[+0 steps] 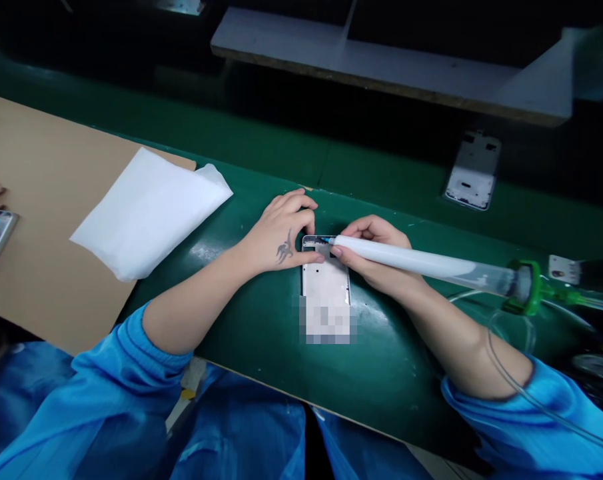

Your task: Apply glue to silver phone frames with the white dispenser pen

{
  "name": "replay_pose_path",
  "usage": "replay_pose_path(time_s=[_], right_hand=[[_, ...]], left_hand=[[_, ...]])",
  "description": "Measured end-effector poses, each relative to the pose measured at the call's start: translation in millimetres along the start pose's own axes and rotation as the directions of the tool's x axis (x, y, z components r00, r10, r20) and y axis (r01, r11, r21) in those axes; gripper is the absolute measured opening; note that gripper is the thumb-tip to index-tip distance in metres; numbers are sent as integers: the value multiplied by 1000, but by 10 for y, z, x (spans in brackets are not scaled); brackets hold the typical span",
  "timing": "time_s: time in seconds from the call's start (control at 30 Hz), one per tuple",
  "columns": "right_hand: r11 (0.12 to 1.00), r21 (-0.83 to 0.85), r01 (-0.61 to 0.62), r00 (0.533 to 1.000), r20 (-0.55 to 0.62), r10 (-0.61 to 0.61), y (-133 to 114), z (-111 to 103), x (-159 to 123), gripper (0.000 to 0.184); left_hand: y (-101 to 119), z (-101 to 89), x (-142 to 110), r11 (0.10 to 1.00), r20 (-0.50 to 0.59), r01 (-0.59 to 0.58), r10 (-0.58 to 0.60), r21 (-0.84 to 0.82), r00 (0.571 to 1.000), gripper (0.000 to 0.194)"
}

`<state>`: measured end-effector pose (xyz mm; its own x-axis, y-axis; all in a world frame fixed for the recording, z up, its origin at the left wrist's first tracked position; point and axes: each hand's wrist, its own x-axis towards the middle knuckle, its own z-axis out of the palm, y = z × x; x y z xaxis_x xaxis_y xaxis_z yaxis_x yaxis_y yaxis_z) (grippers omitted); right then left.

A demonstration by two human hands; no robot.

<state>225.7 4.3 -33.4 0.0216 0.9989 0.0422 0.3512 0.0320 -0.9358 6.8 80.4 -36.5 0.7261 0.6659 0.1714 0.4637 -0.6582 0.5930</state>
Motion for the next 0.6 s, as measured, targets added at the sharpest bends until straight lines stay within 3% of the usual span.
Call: replay_pose_path(time_s=[0.6], right_hand=[[1000, -13, -8, 999, 41, 8, 13, -43, -15, 30]], left_hand=[[-21, 11, -6, 999, -18, -20, 19, -26, 1000, 47]])
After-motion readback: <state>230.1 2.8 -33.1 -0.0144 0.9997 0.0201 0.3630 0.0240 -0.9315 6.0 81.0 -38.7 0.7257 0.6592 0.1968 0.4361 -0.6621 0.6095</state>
